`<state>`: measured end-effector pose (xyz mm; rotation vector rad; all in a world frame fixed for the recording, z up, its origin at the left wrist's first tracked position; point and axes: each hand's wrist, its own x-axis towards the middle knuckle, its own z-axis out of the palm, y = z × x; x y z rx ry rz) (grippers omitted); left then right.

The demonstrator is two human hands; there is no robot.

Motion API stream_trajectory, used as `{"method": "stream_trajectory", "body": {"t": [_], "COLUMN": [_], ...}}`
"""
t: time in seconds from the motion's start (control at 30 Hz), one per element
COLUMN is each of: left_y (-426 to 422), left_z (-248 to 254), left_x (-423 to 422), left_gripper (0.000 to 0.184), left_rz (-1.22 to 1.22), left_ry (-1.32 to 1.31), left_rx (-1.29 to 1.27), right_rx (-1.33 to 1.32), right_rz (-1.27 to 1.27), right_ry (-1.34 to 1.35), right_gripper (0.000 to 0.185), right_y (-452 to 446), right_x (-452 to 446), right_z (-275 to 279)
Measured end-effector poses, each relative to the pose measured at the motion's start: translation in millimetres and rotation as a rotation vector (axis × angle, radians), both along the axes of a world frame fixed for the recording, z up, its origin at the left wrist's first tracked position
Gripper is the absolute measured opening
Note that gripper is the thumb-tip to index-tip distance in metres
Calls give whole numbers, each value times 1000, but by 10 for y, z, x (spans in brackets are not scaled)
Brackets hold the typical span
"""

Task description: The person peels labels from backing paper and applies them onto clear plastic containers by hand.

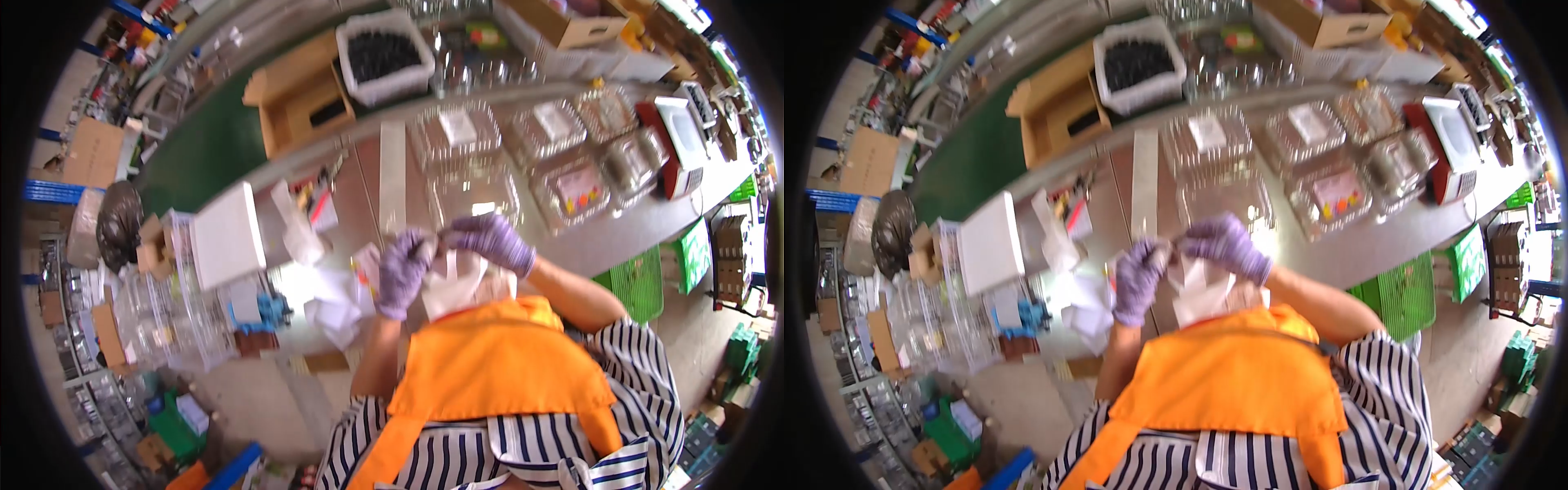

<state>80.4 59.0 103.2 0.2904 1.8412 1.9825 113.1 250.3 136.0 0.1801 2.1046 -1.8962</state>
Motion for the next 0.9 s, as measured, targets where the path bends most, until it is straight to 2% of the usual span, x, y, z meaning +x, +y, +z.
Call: {"method": "stream_trajectory", "body": {"t": [0.03, 0.07, 0.37, 0.5, 0.57, 0.67, 0.7, 0.8, 0.9], "left_y": [-20, -6, -59, -40, -36, -6, 10, 38, 42], "left_z": [127, 274, 458, 450, 450, 421, 411, 432, 378], "left_x": [15, -22, -18, -6, 6, 45, 63, 117, 147], "left_gripper": [8, 7, 11, 9, 7, 6, 6, 5, 5], "left_rz": [-22, -43, -52, -55, -62, -20, 4, 53, 123], "left_ry": [-67, -109, -131, 13, 109, 292, 358, 273, 130], "left_rx": [-21, -30, -99, -106, -192, -285, -310, -260, -59], "right_rx": [-200, -226, -110, 162, 298, 622, 607, 616, 223], "right_rz": [-37, 9, 15, 20, 28, 61, 17, 33, -49], "right_ry": [-64, 10, 69, 234, 364, 696, 752, 696, 348], "right_gripper": [21, 22, 23, 22, 19, 18, 19, 17, 18], "right_y": [-8, 13, -49, -79, -92, -122, -145, -146, -147], "right_x": [-8, -13, 15, 40, 57, 50, 49, 58, 95], "right_z": [29, 56, 255, 277, 278, 270, 218, 254, 259]}}
